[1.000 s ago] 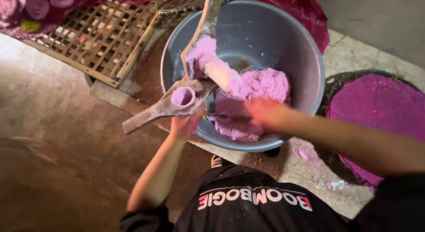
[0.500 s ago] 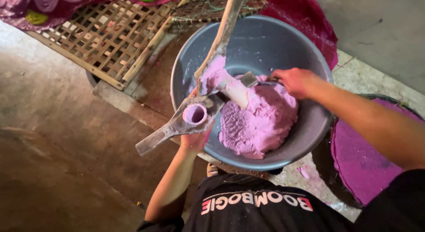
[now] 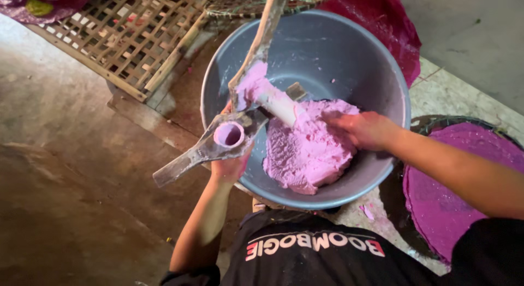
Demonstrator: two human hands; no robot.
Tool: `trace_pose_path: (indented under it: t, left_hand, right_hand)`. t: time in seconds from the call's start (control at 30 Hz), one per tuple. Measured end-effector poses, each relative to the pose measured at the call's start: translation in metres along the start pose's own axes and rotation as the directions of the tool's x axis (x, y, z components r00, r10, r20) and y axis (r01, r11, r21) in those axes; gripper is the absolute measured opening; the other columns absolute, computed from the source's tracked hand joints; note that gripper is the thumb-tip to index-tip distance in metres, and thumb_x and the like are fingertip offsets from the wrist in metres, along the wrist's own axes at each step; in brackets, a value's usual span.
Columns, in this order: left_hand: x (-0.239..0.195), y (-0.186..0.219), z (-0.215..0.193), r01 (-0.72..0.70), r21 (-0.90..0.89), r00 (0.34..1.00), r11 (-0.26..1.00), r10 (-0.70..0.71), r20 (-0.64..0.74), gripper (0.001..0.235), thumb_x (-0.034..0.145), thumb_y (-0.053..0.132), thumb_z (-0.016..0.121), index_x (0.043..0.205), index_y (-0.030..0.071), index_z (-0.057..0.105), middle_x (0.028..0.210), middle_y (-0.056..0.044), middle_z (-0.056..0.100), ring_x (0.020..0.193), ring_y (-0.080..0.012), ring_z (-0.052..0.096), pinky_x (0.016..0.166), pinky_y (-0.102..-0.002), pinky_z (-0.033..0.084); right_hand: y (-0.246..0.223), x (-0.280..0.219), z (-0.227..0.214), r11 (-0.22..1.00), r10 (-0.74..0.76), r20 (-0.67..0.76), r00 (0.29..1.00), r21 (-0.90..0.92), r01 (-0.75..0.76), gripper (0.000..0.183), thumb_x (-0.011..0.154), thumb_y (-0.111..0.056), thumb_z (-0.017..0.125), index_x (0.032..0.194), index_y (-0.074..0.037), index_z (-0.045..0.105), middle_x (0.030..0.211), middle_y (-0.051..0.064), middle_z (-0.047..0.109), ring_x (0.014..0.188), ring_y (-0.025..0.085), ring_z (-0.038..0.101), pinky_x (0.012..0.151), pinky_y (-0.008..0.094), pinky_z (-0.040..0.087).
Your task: The person uses a wooden hand press to scoop pink dough from a large metal bowl and form rose-shaped decorations on a purple mat. They repeatedly press the dough into the tool, release the shaped pieces onto the mat, and occasionally scrape excess dough back into the bowl.
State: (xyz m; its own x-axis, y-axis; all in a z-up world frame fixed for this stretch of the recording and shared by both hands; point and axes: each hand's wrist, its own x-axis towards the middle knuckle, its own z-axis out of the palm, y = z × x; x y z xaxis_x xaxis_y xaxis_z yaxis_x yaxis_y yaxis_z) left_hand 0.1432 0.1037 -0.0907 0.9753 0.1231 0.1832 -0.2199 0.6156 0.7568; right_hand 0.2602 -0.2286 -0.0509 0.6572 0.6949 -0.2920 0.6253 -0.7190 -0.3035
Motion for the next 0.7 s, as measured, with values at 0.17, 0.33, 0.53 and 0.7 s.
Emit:
trace_pose_path:
  t: [0.17, 0.33, 0.53, 0.7]
  left_hand:
    - [0.003, 0.007, 0.013, -0.085, 0.190, 0.996, 0.978, 0.088, -0.009, 0.081, 0.087, -0.016, 0.068, 0.159, 0.004, 0.036, 0.117, 0.000, 0.061, 0.101, -0.0062, 0.058, 0.086, -0.020, 0.050]
    - [0.006, 0.011, 0.019, -0.087, 0.358, 0.996, 0.930, 0.093, 0.000, 0.074, 0.090, -0.011, 0.069, 0.157, 0.003, 0.041, 0.119, 0.000, 0.063, 0.104, -0.0073, 0.059, 0.090, -0.022, 0.050]
    - [0.023, 0.025, 0.032, -0.092, 0.175, 0.981, 0.980, 0.060, 0.183, 0.071, 0.092, -0.002, 0.073, 0.156, 0.006, 0.043, 0.121, -0.006, 0.066, 0.109, -0.0147, 0.064, 0.102, -0.030, 0.054]
    - [0.016, 0.053, 0.069, -0.212, 0.836, 0.951, 0.507, -0.091, 0.296, 0.078, 0.083, 0.028, 0.075, 0.154, 0.014, 0.048, 0.119, -0.008, 0.069, 0.098, -0.0200, 0.068, 0.090, -0.034, 0.057]
  right_hand:
    - [-0.017, -0.031, 0.004, 0.988, -0.042, 0.173, 0.984, -0.139, 0.066, 0.069, 0.085, -0.020, 0.056, 0.152, -0.036, 0.043, 0.123, 0.007, 0.066, 0.090, 0.034, 0.072, 0.081, 0.047, 0.057]
    - [-0.035, -0.060, -0.003, 0.990, -0.094, 0.286, 0.954, -0.075, 0.120, 0.076, 0.080, -0.011, 0.058, 0.152, -0.034, 0.048, 0.110, 0.008, 0.069, 0.087, 0.034, 0.071, 0.079, 0.047, 0.056]
    - [-0.049, -0.107, -0.064, 0.970, 0.211, 0.327, 0.921, 0.048, -0.239, 0.044, 0.096, -0.032, 0.058, 0.139, -0.037, 0.064, 0.093, 0.007, 0.079, 0.085, 0.025, 0.074, 0.085, 0.038, 0.058]
    - [-0.081, -0.108, -0.145, 0.983, -0.009, -0.005, 1.000, 0.183, 0.009, 0.040, 0.093, -0.036, 0.060, 0.128, -0.025, 0.075, 0.102, 0.002, 0.081, 0.086, 0.025, 0.075, 0.077, 0.040, 0.057]
